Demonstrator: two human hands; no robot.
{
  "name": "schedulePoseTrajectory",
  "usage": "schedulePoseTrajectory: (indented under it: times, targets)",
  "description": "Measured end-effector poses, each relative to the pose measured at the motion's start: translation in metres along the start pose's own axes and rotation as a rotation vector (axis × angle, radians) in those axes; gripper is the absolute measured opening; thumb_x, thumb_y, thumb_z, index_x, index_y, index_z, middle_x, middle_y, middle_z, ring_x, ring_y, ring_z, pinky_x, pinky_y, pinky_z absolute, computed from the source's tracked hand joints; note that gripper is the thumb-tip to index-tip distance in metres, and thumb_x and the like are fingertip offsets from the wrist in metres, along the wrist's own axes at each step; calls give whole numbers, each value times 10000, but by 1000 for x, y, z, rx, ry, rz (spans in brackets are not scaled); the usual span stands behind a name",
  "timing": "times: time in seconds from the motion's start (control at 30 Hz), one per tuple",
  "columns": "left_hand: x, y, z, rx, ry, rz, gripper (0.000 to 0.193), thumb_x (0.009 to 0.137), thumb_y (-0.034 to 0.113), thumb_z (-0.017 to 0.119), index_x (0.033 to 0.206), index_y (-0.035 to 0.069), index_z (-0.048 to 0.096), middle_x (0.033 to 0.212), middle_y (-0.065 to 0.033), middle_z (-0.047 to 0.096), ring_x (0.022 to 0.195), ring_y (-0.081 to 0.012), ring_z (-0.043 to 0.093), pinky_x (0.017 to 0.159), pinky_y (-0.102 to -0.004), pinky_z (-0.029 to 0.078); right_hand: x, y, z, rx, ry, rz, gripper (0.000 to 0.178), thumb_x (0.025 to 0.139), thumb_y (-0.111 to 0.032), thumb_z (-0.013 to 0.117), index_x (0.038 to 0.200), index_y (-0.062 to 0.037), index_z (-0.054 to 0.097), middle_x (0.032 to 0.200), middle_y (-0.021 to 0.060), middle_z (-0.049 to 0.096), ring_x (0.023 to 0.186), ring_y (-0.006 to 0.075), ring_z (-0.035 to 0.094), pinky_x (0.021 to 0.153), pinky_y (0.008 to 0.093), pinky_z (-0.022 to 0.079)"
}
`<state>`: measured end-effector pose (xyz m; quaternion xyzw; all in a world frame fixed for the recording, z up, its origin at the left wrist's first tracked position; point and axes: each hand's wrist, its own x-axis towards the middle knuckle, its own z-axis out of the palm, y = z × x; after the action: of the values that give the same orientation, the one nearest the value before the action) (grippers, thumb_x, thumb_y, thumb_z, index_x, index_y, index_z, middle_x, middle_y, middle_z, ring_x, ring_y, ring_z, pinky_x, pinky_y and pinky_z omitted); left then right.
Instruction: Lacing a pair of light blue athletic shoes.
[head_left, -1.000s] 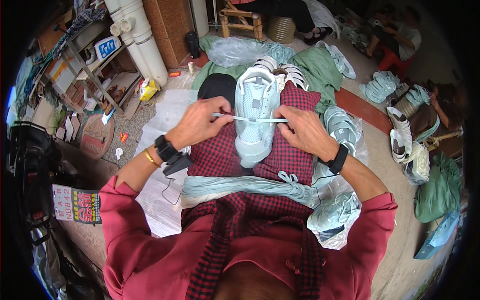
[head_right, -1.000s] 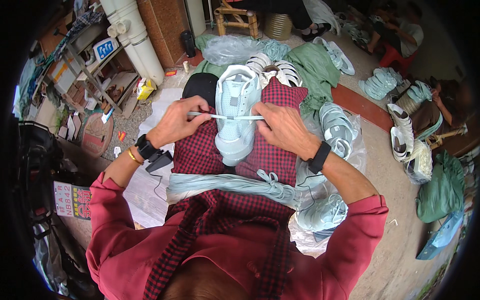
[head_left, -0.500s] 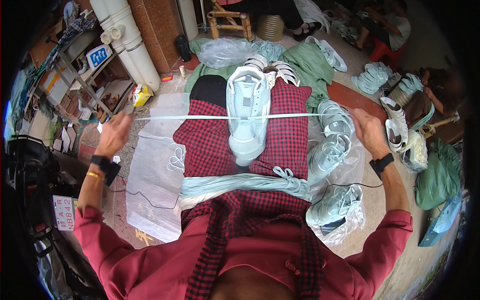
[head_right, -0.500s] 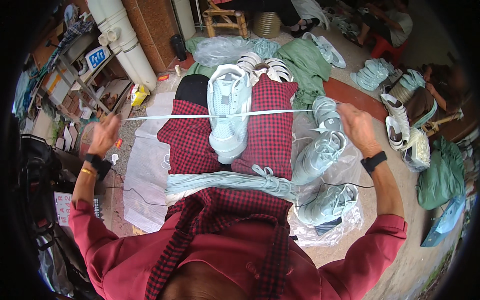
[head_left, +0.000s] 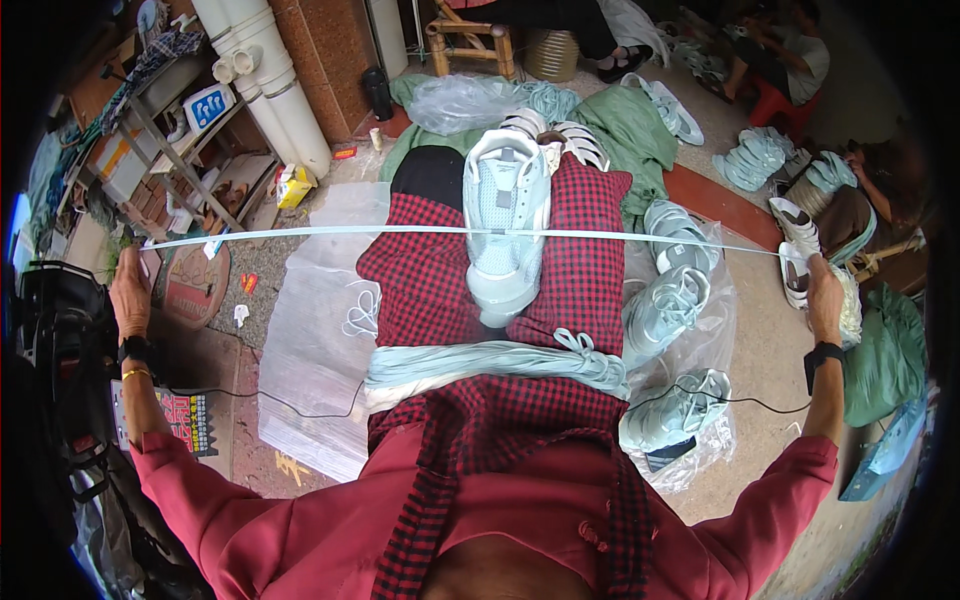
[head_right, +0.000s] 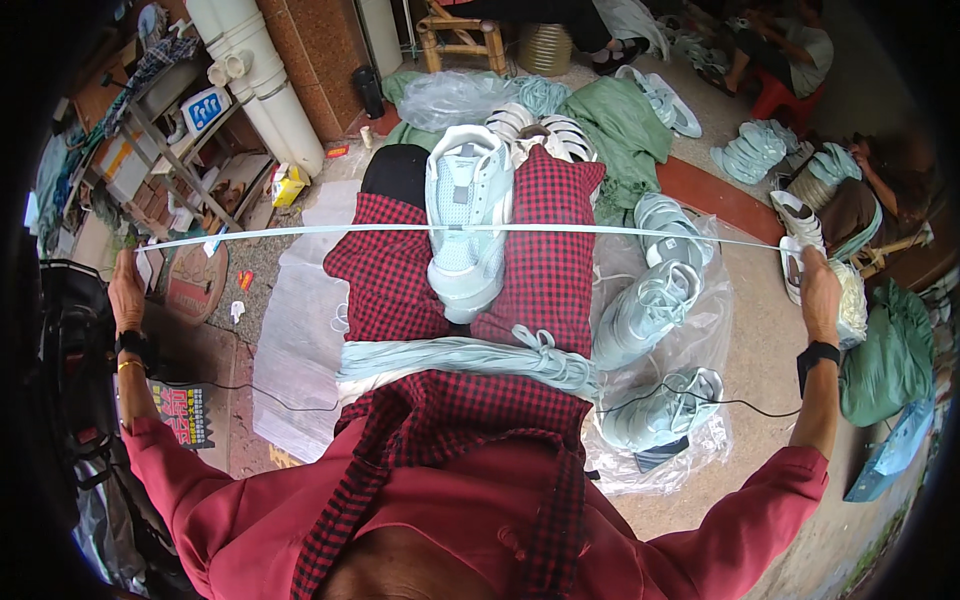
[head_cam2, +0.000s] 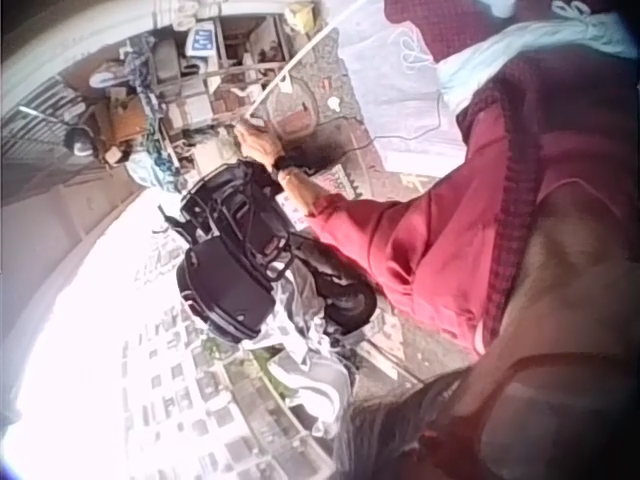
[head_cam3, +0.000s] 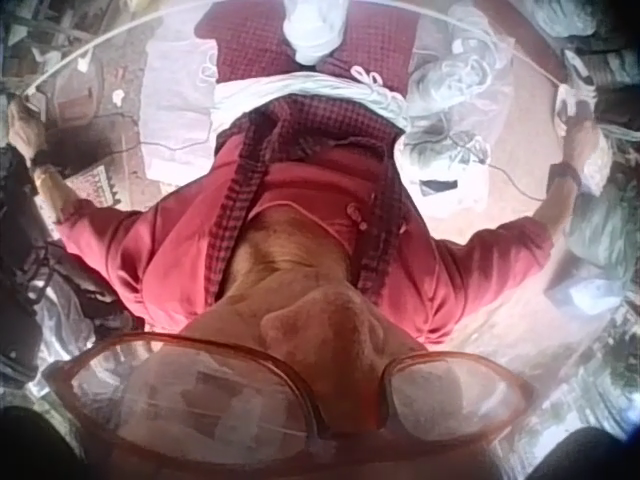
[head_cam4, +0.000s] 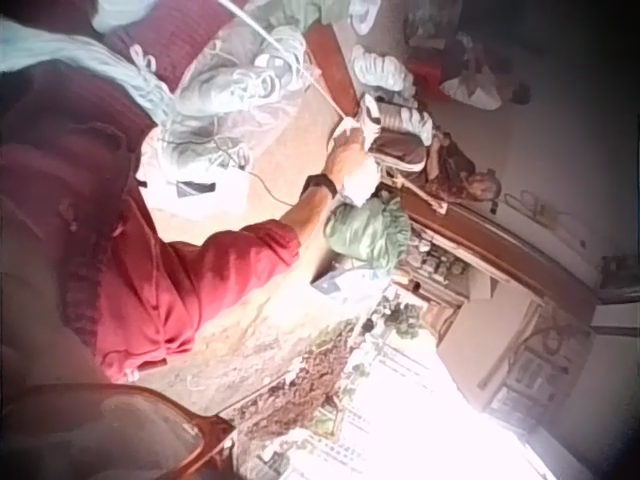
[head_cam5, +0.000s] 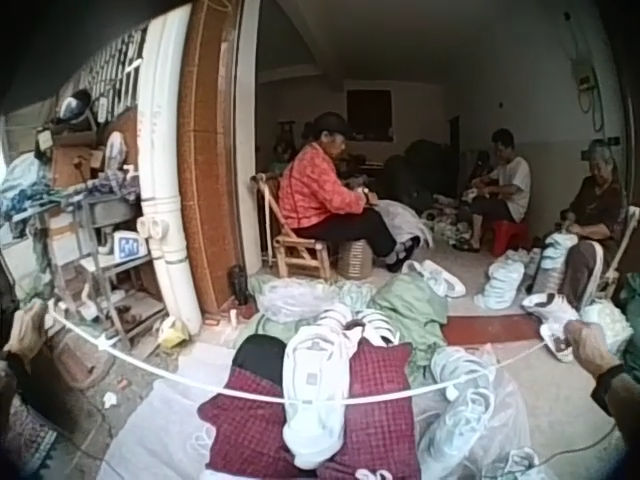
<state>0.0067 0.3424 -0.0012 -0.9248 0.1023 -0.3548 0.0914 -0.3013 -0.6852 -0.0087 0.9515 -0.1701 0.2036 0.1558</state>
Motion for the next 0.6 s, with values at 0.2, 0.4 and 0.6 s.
schedulePoseTrajectory:
  times: [0.2,0.4,0.6]
  targets:
    - [-22,-77,-11,132,125,-131,269,959,60,484,1216,67,562,1117,-187,595,1021,-398,587,814,-449,502,-18,49,17,-182,-46,233,176,936,-34,478,1059,-3,600,1002,236,672,895,400,666,709,473,510]
    - [-26,-88,-15,147,435,-169,260,949,92,534,1175,124,658,1102,-143,619,1002,-341,617,809,-413,513,-12,34,38,-39,602,299,226,980,-162,515,1056,5,647,925,237,659,916,389,635,799,459,489]
    - [-27,-46,-2,113,503,-419,283,961,132,570,1221,135,681,1020,-98,684,873,-257,669,774,-350,543,4,26,108,588,719,770,355,971,-291,507,1091,-20,702,813,116,720,782,206,705,704,350,520]
